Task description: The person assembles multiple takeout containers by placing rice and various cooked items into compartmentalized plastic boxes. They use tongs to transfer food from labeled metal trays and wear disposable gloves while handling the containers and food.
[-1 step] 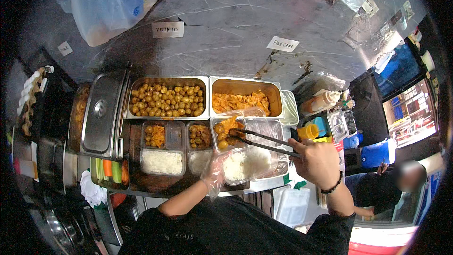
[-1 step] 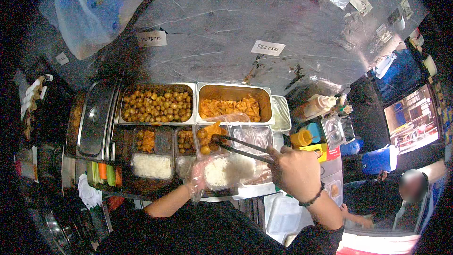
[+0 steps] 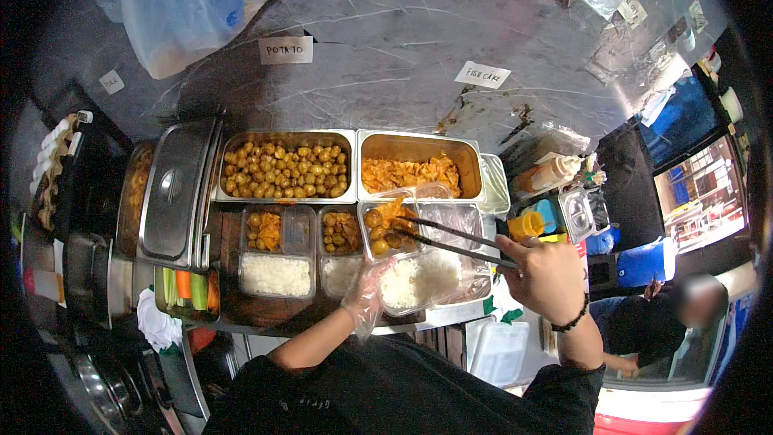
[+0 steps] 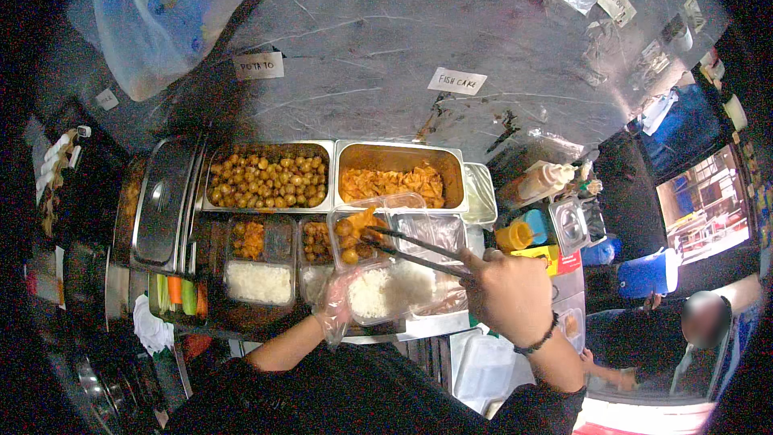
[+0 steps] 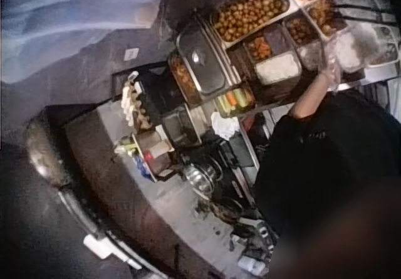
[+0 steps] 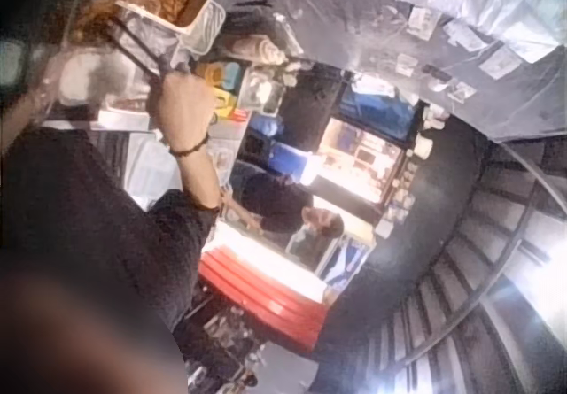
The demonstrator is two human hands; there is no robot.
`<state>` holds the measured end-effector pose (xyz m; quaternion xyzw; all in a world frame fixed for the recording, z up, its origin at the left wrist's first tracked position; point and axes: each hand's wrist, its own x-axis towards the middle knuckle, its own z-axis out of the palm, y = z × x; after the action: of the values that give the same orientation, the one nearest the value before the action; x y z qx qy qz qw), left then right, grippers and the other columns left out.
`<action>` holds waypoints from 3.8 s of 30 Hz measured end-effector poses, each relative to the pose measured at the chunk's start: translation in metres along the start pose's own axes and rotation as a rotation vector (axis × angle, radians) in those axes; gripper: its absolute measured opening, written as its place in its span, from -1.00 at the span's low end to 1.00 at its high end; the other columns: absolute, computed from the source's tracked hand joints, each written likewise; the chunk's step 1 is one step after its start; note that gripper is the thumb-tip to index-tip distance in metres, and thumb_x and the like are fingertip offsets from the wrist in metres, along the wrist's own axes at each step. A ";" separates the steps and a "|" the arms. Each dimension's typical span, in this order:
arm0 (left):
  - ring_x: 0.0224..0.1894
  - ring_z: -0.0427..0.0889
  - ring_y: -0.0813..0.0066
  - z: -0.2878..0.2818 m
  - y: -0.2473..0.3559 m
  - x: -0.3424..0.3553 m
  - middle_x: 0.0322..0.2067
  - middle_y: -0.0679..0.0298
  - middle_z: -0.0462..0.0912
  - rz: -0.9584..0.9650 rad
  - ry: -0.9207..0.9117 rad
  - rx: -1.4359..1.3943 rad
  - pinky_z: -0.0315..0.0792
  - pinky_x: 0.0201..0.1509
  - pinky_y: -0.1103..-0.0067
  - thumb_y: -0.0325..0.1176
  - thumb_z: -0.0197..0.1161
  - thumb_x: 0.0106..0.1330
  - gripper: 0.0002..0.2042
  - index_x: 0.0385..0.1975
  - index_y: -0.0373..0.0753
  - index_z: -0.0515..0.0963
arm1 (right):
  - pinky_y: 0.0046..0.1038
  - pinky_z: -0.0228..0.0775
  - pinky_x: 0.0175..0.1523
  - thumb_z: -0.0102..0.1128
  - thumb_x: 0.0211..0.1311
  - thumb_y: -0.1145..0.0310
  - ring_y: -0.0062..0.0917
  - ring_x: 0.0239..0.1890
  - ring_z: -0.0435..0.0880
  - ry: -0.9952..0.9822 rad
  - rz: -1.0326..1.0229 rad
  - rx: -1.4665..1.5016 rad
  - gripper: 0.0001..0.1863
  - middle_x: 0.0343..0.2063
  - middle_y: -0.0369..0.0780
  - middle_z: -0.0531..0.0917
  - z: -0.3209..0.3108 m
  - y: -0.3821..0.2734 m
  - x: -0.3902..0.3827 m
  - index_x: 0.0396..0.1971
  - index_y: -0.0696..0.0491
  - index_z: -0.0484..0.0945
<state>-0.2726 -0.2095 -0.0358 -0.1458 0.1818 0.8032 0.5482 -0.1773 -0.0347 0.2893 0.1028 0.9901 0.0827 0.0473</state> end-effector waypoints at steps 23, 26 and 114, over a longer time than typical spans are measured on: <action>0.08 0.58 0.04 0.042 -0.033 -0.029 0.09 -0.15 0.49 -0.514 -0.198 0.494 0.51 0.18 0.19 -0.39 0.10 0.37 -0.49 0.27 -0.41 0.18 | -0.29 0.41 -0.51 0.28 -0.03 0.25 -0.34 -0.58 0.61 -0.087 0.752 0.191 -0.55 -0.56 -0.23 0.57 0.060 -0.080 -0.220 -0.04 -0.10 0.62; 0.13 0.54 -0.02 0.045 -0.065 -0.037 0.16 -0.20 0.42 -0.535 -0.303 0.610 0.48 0.22 0.16 -0.31 0.07 0.39 -0.44 0.32 -0.39 0.10 | -0.30 0.39 -0.50 0.32 -0.02 0.25 -0.34 -0.58 0.60 -0.052 0.911 0.193 -0.59 -0.59 -0.25 0.56 0.046 -0.107 -0.255 -0.07 -0.11 0.65; 0.26 0.41 0.38 0.187 -0.343 0.074 0.28 0.18 0.36 -0.638 -0.650 0.770 0.30 0.36 0.36 0.00 -0.02 0.48 -0.43 0.35 -0.23 0.24 | -0.61 0.08 -0.54 0.25 0.26 0.22 -0.70 -0.66 0.31 0.910 1.614 1.061 -0.71 -0.67 -0.36 0.45 0.145 -0.037 -0.614 -0.49 0.14 0.51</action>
<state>0.0144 0.0507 0.0537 0.2692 0.2302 0.4785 0.8035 0.4293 -0.1782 0.1875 0.6949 0.4629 -0.3216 -0.4465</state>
